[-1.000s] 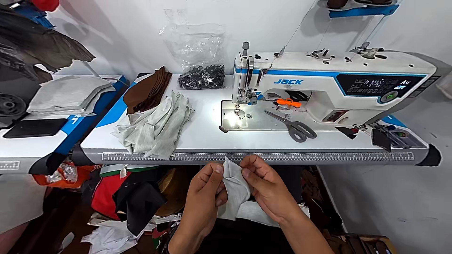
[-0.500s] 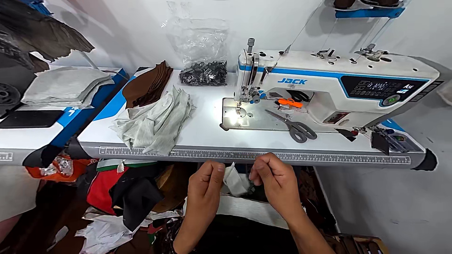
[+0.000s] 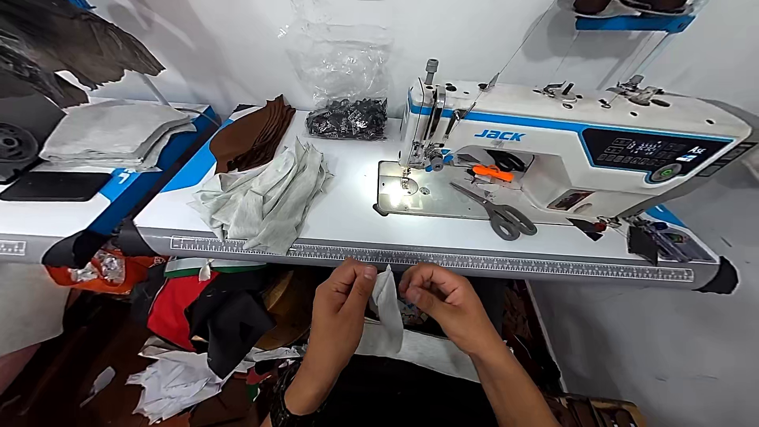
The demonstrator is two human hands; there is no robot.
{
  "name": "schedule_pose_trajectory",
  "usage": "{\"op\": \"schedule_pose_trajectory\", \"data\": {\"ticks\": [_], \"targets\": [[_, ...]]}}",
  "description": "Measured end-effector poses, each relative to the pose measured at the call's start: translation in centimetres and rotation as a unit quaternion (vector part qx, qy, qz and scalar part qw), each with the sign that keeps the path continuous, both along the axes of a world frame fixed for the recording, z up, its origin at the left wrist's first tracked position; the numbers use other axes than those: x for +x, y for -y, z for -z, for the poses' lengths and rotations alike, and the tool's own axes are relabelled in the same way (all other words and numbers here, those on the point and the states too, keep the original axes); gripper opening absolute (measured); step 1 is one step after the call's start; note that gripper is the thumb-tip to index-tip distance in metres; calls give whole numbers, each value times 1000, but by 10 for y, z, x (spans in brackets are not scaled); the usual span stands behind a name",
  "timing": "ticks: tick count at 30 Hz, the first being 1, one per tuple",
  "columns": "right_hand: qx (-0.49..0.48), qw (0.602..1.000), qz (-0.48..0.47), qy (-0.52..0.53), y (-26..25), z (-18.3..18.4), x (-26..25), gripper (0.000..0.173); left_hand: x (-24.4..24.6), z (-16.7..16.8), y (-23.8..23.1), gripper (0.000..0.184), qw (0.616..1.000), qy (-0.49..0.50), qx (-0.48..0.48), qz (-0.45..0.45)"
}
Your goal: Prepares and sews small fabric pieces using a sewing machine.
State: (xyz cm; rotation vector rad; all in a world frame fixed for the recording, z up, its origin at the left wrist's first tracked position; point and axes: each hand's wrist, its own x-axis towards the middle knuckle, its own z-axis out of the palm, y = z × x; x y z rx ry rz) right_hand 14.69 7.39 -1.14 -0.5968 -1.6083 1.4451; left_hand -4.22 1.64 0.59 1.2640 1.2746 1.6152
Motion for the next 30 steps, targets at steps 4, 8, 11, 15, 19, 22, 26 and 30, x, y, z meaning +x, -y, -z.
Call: {"op": "schedule_pose_trajectory", "data": {"ticks": [4,8,11,15,19,22,26,30], "targets": [[23,997,-5,73,4,-1,-6,28,5,1,-1,26,1000,9,21,-1],[52,998,-14,39,4,-1,0,16,4,3,0,27,999,-24,27,-28],[91,994,-17,52,-3,-9,15,17,1,4,1,34,998,-60,9,-23],[37,996,-74,15,-9,-18,27,19,-5,9,-3,41,991,-6,-23,134],[-57,986,-143,-60,-6,-15,26,17,-14,3,-3,25,930,121,-92,336],[-61,978,-180,-81,-6,-15,30,17,-21,-1,-2,11,921,121,-67,365],[-49,962,-269,-19,-13,-11,38,21,-29,-5,-4,11,938,55,-5,341],[-122,915,-374,-89,-7,7,23,37,-31,-8,-6,10,935,27,23,354]]}}
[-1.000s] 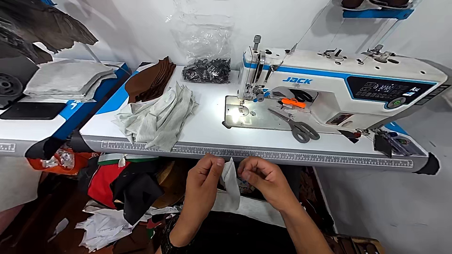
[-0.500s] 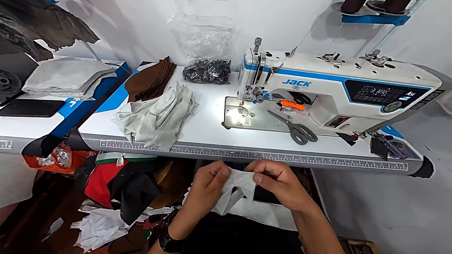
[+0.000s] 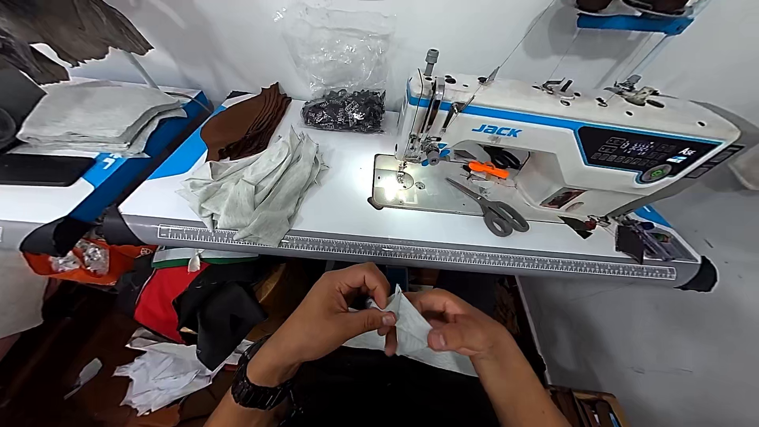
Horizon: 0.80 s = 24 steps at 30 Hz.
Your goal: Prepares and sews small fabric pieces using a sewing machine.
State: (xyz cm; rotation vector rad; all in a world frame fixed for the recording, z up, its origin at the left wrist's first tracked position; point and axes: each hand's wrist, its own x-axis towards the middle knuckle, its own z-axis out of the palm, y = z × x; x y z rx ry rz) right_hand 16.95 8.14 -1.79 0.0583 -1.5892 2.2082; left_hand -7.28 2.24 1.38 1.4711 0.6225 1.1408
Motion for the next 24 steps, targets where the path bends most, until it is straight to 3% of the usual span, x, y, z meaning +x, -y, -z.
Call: {"op": "schedule_pose_trajectory", "data": {"ticks": [4,7,9,13,19,24], "targets": [[61,987,151,12,13,0,-13,25,-1,0,4,8,998,-35,28,-44],[193,926,319,53,20,-9,-15,16,0,3,10,12,995,-32,20,-93],[252,890,375,67,23,-14,-13,14,6,6,16,13,991,-14,-9,-132],[308,863,392,80,26,-21,-7,13,21,12,24,12,981,11,-32,-190],[240,874,421,47,30,-18,-14,18,31,7,28,10,964,-15,26,-262],[227,856,464,26,31,-23,-19,15,34,-2,29,7,960,43,-1,-275]]}}
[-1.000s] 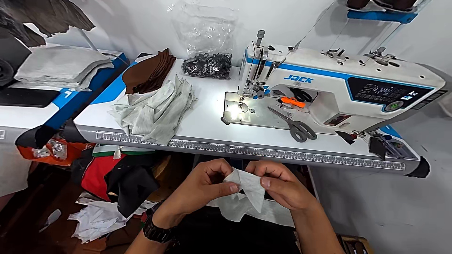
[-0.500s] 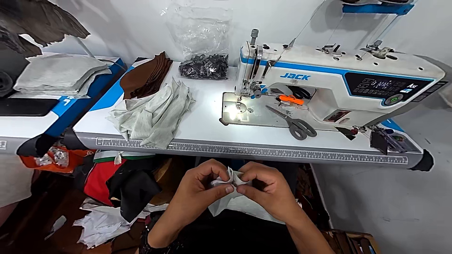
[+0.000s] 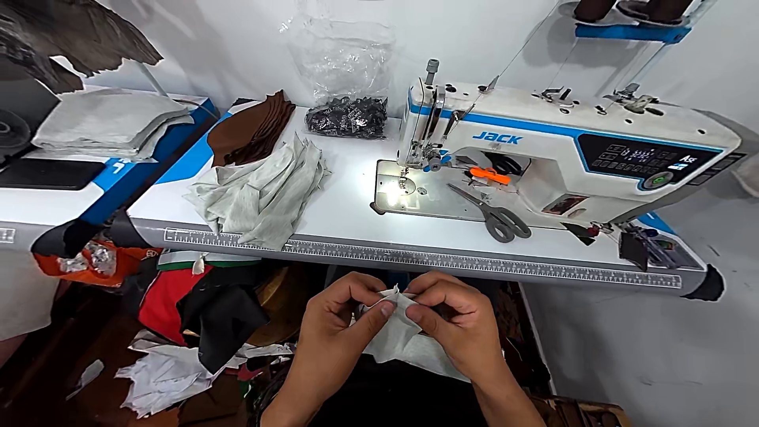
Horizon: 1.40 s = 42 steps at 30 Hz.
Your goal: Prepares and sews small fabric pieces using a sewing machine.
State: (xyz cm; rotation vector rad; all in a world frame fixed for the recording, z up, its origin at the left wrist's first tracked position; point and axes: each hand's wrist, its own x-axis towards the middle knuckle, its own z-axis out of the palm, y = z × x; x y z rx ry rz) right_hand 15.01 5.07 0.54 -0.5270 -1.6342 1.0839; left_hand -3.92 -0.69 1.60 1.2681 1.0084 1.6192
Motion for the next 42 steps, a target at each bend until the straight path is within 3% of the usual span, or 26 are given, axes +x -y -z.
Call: {"op": "schedule_pose_trajectory", "data": {"ticks": [7,13,17,20,25,33,37,42], "targets": [[-27,999,2,-27,2,-4,-5,14,9,-4,2,8,990,136,-50,-1],[-114,992,-26,-51,0,-5,-4,15,8,-5,2,14,994,106,-27,-29],[-142,986,-75,34,-4,-10,1,30,6,-5,1,16,992,111,-50,-26],[-126,983,-101,89,-5,-13,4,16,4,-4,0,15,991,117,-65,-25],[-132,983,-103,75,-2,-12,-4,19,4,0,0,15,993,93,-67,-30],[-54,997,-22,42,-1,-5,-9,9,1,5,4,25,999,-1,-7,-39],[52,997,36,49,1,-4,-10,9,-2,7,4,14,994,-84,54,-53],[181,978,94,54,4,-11,-11,7,-6,3,4,9,986,-108,106,-71]]}}
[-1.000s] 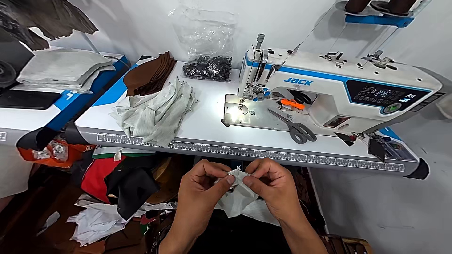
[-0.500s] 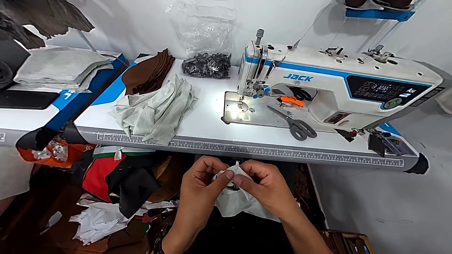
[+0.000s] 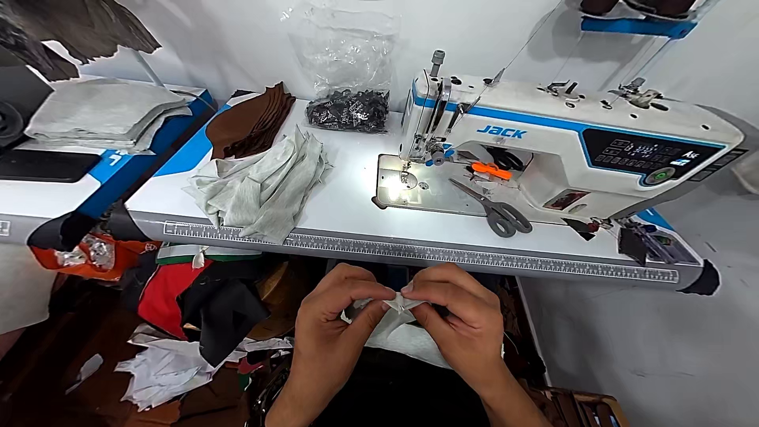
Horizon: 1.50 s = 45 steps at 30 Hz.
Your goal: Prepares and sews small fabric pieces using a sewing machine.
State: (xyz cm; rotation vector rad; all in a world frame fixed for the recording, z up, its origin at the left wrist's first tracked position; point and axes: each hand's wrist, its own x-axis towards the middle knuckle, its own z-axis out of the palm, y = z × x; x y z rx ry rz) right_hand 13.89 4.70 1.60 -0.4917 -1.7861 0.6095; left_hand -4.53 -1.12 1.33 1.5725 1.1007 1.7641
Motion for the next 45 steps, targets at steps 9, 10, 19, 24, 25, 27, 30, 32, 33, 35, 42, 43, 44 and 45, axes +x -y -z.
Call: {"op": "schedule_pose_trajectory", "data": {"ticks": [9,10,19,24,25,27,30,32,33,35,42,43,44,45], "targets": [[-30,999,-20,-1,1,-1,-3,8,-4,0,2,19,998,20,-12,52],[-58,997,-44,-3,2,-2,-4,9,-3,2,1,25,996,33,-27,78],[-165,981,-101,-9,-30,-58,-63,9,-32,58,10,26,912,189,-159,326],[-236,965,-94,-61,-114,-109,-136,17,-113,20,5,20,966,109,-222,80],[-270,957,-94,-47,-135,-113,-152,23,-131,7,-3,21,966,82,-244,21],[-305,950,-70,12,-175,-108,-171,39,-163,-12,-16,28,953,-20,-273,-127],[-248,961,-30,116,-184,-85,-128,48,-210,-18,-3,48,903,-186,-196,-335],[-251,953,-85,146,-142,-66,-53,37,-224,-7,18,39,898,-165,-124,-389],[-268,942,-134,152,-121,-49,-10,34,-223,4,27,31,908,-131,-104,-383],[-321,911,-194,172,-84,-6,82,33,-204,36,39,19,935,-81,-129,-321],[-504,818,171,218,19,148,251,34,-23,139,7,24,930,-159,-308,125],[-523,814,166,190,27,163,250,42,3,143,-3,23,923,-188,-285,176],[-535,814,166,153,33,173,245,46,27,144,-13,23,917,-214,-258,215],[-538,817,170,120,37,180,242,48,49,143,-22,22,912,-236,-233,243]]}}
